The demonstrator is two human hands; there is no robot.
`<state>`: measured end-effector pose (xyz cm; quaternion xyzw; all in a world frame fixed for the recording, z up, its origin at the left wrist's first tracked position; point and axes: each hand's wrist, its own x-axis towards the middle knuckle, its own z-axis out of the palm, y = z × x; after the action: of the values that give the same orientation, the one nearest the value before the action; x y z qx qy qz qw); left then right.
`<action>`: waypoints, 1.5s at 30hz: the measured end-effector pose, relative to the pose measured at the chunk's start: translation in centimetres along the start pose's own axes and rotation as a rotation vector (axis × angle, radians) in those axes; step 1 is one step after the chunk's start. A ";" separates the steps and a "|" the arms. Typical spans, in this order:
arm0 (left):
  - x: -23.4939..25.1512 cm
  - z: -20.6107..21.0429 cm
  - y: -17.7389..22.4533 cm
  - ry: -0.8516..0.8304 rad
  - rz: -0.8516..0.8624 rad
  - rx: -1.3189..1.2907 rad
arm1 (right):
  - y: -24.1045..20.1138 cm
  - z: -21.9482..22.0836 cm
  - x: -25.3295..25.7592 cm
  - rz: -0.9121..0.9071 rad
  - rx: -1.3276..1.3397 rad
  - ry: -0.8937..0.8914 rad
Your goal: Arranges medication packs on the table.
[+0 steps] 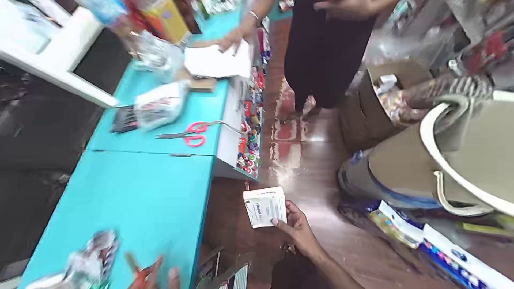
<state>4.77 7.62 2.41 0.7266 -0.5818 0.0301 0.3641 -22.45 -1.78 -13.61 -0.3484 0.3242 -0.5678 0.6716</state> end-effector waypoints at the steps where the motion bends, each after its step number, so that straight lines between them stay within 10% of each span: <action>1: -0.2 0.2 2.3 0.029 -0.017 -0.081 | -2.3 2.5 -0.5 -0.060 -0.035 -0.052; 9: 1.2 -0.3 10.6 0.224 -0.308 -0.440 | -6.3 15.9 -1.8 -0.636 -0.352 -0.348; 14: 4.2 -2.3 7.8 0.228 -0.255 -0.736 | -9.3 17.4 2.7 -0.411 -0.264 -0.817; 23: 8.5 -4.4 5.4 -0.442 -0.005 -1.287 | -20.5 24.9 15.3 -0.800 -0.619 -1.635; 26: 8.6 -4.8 4.7 -0.201 -0.150 -1.212 | -19.7 26.6 16.2 -0.626 -0.568 -1.580; 30: 7.7 -5.9 3.6 0.378 -0.277 -0.395 | -17.1 27.5 15.3 -0.318 -0.613 -1.209; 34: 7.8 -5.1 5.0 0.323 -0.390 0.269 | -13.7 29.6 13.0 -0.172 -0.654 -0.995; 45: 6.6 -7.0 1.8 0.282 -0.351 0.272 | -13.9 30.9 12.2 0.142 -0.373 -1.126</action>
<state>7.93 6.05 11.50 0.8473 -0.3811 0.1457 0.3400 -2.46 -12.30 14.44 -0.6853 0.0350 -0.1832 0.7040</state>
